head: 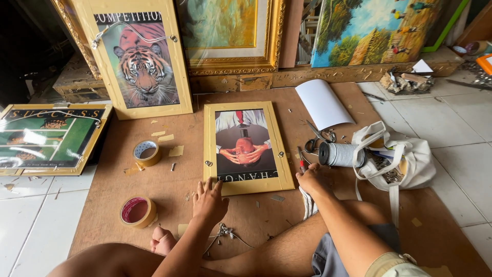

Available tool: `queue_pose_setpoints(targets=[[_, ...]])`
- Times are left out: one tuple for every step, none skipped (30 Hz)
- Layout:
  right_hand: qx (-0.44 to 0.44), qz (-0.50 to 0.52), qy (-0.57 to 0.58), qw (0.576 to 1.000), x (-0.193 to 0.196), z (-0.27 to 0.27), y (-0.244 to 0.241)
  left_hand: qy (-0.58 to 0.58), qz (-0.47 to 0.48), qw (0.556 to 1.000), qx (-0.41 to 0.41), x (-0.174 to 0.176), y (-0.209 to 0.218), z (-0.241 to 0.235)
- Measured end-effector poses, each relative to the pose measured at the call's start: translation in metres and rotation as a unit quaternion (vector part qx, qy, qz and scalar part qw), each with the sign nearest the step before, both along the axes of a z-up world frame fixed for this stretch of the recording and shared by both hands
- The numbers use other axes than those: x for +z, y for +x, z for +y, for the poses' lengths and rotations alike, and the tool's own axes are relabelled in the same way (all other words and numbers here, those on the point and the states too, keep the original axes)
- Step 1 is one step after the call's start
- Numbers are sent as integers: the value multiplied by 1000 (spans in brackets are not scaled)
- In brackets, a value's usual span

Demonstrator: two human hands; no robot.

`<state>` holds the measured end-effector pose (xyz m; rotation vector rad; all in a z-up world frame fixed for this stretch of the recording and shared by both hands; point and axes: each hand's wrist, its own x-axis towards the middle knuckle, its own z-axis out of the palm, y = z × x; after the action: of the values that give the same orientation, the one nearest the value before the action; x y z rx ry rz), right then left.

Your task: The person sits on the floor and uses a screwdriver to tighten screws into the back of a wooden picture frame. They then measure and cut a length of hanging wire with scissors and attach it to the frame's mounting points.

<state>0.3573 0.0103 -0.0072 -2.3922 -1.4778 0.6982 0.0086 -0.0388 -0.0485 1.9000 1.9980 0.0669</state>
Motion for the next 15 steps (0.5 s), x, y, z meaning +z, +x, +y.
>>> queue_pose_setpoints(targets=[[-3,-1,3,1000,-9,9,4,3,-1,1000,-3,4,0,-2],[-38,18,39,998,-19,18,10,20,-18,1000,6,8,2,-3],[-73,36,75,994,-29,28,16,36,-36,999,14,11,3,-3],[-75,34,77,994,-9,19,10,38,-38,998,11,18,6,-3],[-47,19,85,995,11,11,4,55,-54,997,14,24,9,-2],[-18,6,89,996,29,1,-3,69,-70,995,15,31,10,-3],[-21,5,88,996,32,-5,-6,68,-71,995,12,33,12,-4],[-5,-25,54,998,33,-9,-8,82,-82,993,14,34,14,-4],[12,-54,21,998,35,-13,-10,95,-94,991,16,35,16,-3],[8,-53,23,998,31,3,-6,97,-94,991,12,27,14,1],[-92,36,36,994,27,19,-3,126,-109,986,2,19,13,5],[-191,125,46,972,22,33,1,153,-124,980,-9,9,12,7],[-195,125,47,972,17,42,5,152,-125,980,-13,13,11,9],[-180,104,31,978,12,48,10,156,-132,979,-11,16,13,9],[-164,83,15,983,7,53,16,159,-138,977,-9,19,14,9]])
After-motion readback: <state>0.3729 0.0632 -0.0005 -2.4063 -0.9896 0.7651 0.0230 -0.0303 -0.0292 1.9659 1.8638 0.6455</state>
